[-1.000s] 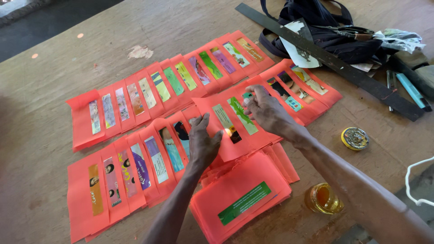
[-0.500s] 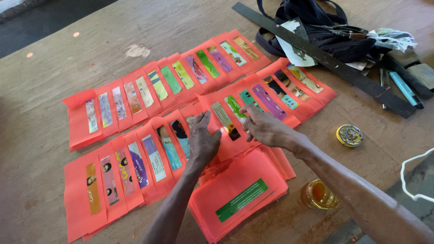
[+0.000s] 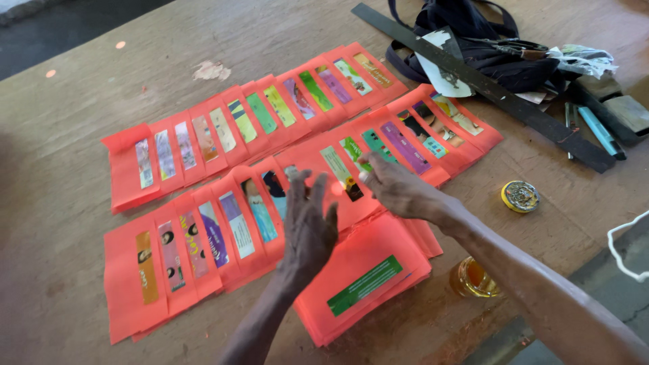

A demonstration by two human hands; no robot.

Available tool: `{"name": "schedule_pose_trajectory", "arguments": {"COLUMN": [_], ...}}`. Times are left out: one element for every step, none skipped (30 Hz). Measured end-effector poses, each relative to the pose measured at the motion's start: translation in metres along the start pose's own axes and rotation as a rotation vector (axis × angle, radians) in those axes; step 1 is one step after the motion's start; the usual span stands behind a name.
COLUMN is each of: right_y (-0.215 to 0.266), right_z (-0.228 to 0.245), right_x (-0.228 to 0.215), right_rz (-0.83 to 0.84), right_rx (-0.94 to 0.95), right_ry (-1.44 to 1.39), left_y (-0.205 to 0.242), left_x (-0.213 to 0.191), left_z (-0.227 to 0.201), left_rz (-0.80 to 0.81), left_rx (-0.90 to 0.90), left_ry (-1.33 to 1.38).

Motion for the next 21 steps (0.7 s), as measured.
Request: {"name": "schedule_pose_trajectory", "arguments": {"right_y": [0.000, 0.003, 0.009, 0.017, 0.026, 0.034, 0.045, 0.057, 0.067, 0.080, 0.092, 0.102, 0.113, 0.121, 0.130, 0.138, 0.146, 0.148, 0.150, 0.152, 0.153], "right_z": [0.002, 0.005, 0.009, 0.015, 0.025, 0.030, 0.035, 0.041, 0.051, 0.057, 0.060, 0.062, 0.063, 0.062, 0.058, 0.055, 0.050, 0.043, 0.034, 0.025, 0.028], "right_x": [-0.004, -0.010, -0.012, -0.015, -0.017, -0.017, -0.018, -0.021, -0.026, -0.030, -0.033, -0.034, -0.034, -0.034, -0.032, -0.027, -0.023, -0.012, 0.000, 0.012, 0.017], "right_rz": [-0.065, -0.132, -0.159, -0.188, -0.216, -0.211, -0.205, -0.202, -0.225, -0.248, -0.271, -0.274, -0.277, -0.279, -0.305, -0.333, -0.362, -0.322, -0.282, -0.242, -0.299], "right_rx": [-0.069, -0.139, -0.178, -0.217, -0.257, -0.225, -0.194, -0.157, -0.158, -0.146, -0.134, -0.120, -0.106, -0.093, -0.060, -0.034, -0.009, 0.031, 0.071, 0.110, 0.012], "right_ry": [0.015, 0.030, 0.049, 0.070, 0.090, 0.099, 0.109, 0.119, 0.123, 0.124, 0.126, 0.129, 0.133, 0.136, 0.133, 0.133, 0.133, 0.113, 0.092, 0.071, 0.087], "left_y": [0.012, 0.021, 0.029, 0.036, 0.042, 0.047, 0.053, 0.058, 0.061, 0.065, 0.070, 0.073, 0.077, 0.082, 0.087, 0.091, 0.094, 0.097, 0.098, 0.099, 0.099], "left_x": [0.002, 0.004, 0.002, 0.001, -0.001, -0.004, -0.006, -0.009, -0.012, -0.012, -0.012, -0.009, -0.006, -0.003, 0.002, 0.006, 0.010, 0.012, 0.015, 0.017, 0.018], "left_z": [-0.005, -0.010, -0.015, -0.020, -0.023, -0.025, -0.028, -0.030, -0.030, -0.031, -0.032, -0.033, -0.034, -0.035, -0.037, -0.038, -0.039, -0.040, -0.041, -0.042, -0.041], "left_rz": [0.050, 0.099, 0.110, 0.119, 0.127, 0.126, 0.126, 0.128, 0.122, 0.127, 0.132, 0.162, 0.192, 0.223, 0.259, 0.288, 0.317, 0.311, 0.305, 0.299, 0.293], "left_rx": [-0.015, -0.026, -0.025, -0.022, -0.018, 0.003, 0.024, 0.047, 0.046, 0.045, 0.043, 0.047, 0.051, 0.053, 0.054, 0.057, 0.061, 0.073, 0.086, 0.098, 0.102], "left_ry": [0.043, 0.086, 0.115, 0.145, 0.174, 0.154, 0.134, 0.118, 0.114, 0.118, 0.122, 0.126, 0.129, 0.132, 0.138, 0.140, 0.142, 0.127, 0.111, 0.096, 0.094]}}
Point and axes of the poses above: each hand's wrist, its own y-axis away from the middle knuckle, its own x-axis out of the palm, z = x × y, the point moved 9 cm from there along -y, towards the middle knuckle, and after that the axes turned 9 degrees about y, right-handed, at the moved point
